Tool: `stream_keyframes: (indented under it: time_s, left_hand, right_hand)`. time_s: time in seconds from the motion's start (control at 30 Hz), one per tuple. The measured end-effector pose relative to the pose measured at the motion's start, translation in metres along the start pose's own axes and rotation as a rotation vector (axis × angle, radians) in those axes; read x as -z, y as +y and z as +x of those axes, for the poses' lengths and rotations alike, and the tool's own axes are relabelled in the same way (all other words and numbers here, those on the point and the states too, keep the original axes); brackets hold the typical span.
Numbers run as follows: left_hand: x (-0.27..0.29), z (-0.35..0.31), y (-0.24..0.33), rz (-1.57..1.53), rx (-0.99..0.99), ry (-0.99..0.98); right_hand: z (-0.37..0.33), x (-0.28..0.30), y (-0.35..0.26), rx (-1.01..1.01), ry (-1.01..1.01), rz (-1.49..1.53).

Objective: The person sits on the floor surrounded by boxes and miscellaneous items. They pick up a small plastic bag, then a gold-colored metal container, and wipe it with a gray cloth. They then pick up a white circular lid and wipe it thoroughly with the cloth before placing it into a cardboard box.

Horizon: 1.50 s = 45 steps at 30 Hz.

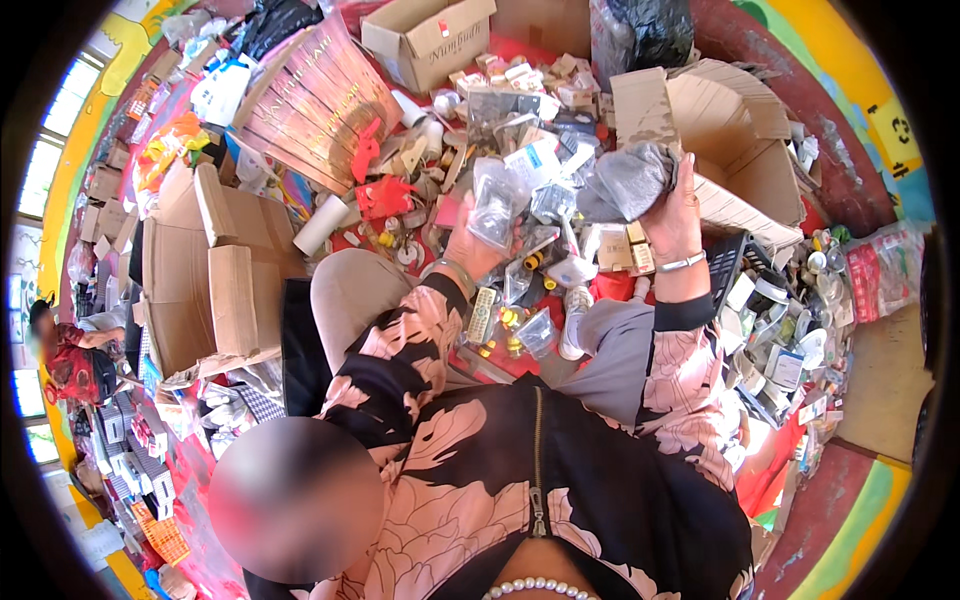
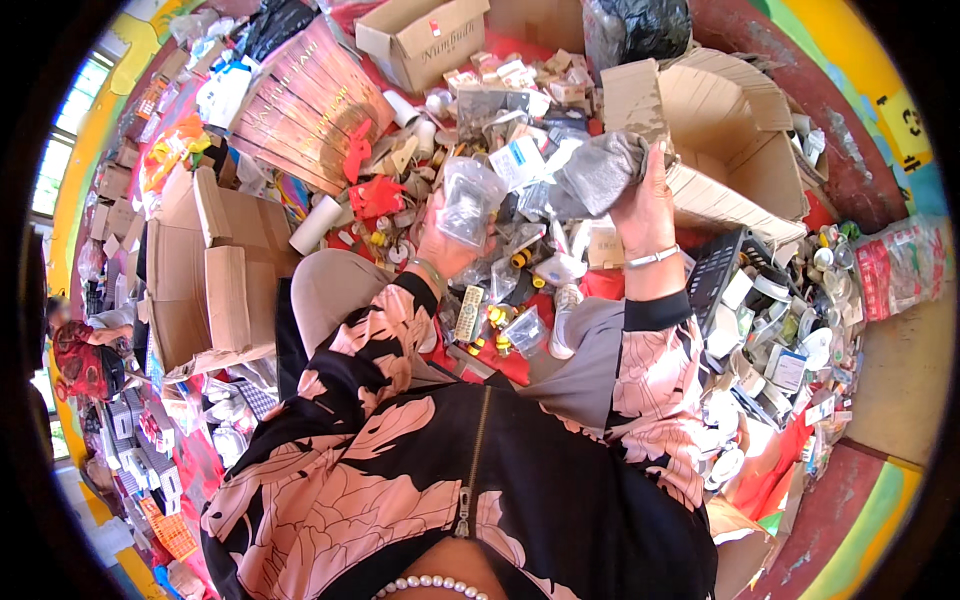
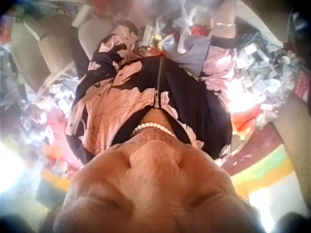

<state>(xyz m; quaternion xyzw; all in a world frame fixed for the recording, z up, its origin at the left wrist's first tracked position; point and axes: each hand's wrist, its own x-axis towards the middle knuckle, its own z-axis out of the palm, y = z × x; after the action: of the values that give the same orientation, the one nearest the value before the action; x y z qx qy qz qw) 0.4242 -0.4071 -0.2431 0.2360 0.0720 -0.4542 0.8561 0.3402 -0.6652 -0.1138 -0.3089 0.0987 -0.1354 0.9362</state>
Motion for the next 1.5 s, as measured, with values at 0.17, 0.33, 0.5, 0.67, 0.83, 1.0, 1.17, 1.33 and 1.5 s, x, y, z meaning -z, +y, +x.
stream_keyframes:
  time_s: [0.17, 0.33, 0.5, 0.67, 0.83, 1.0, 1.17, 1.33, 1.5]
  left_hand:
    - [-0.034, -0.034, 0.008, -0.157, 0.032, -0.371]
    - [-0.071, -0.065, 0.015, 0.015, -0.175, -0.004]
    - [-0.092, -0.073, 0.035, 0.201, -0.149, 0.032]
    - [-0.092, -0.057, 0.047, 0.168, -0.071, -0.082]
    - [-0.092, -0.041, 0.031, -0.172, 0.05, -0.324]
    - [-0.083, -0.034, 0.022, -0.086, -0.096, -0.244]
    - [-0.073, -0.026, 0.008, 0.127, -0.148, -0.086]
    - [-0.084, -0.03, 0.009, 0.159, -0.086, -0.151]
    - [-0.092, -0.034, 0.038, 0.016, -0.21, -0.176]
  right_hand:
    - [-0.025, -0.029, -0.004, 0.033, 0.003, 0.079]
    - [-0.038, -0.021, 0.005, -0.008, -0.086, 0.176]
    - [-0.05, -0.047, 0.015, 0.184, -0.033, 0.182]
    - [-0.058, -0.057, 0.044, 0.459, -0.147, -0.334]
    - [-0.047, -0.069, 0.109, 0.571, -0.478, -2.079]
    - [-0.035, -0.064, 0.122, 0.502, -0.386, -2.057]
    - [0.004, -0.046, 0.14, 0.448, -0.069, -2.039]
    - [0.032, -0.023, 0.118, -0.232, 0.311, -0.996]
    - [0.016, -0.04, 0.082, 0.019, 0.478, -0.397]
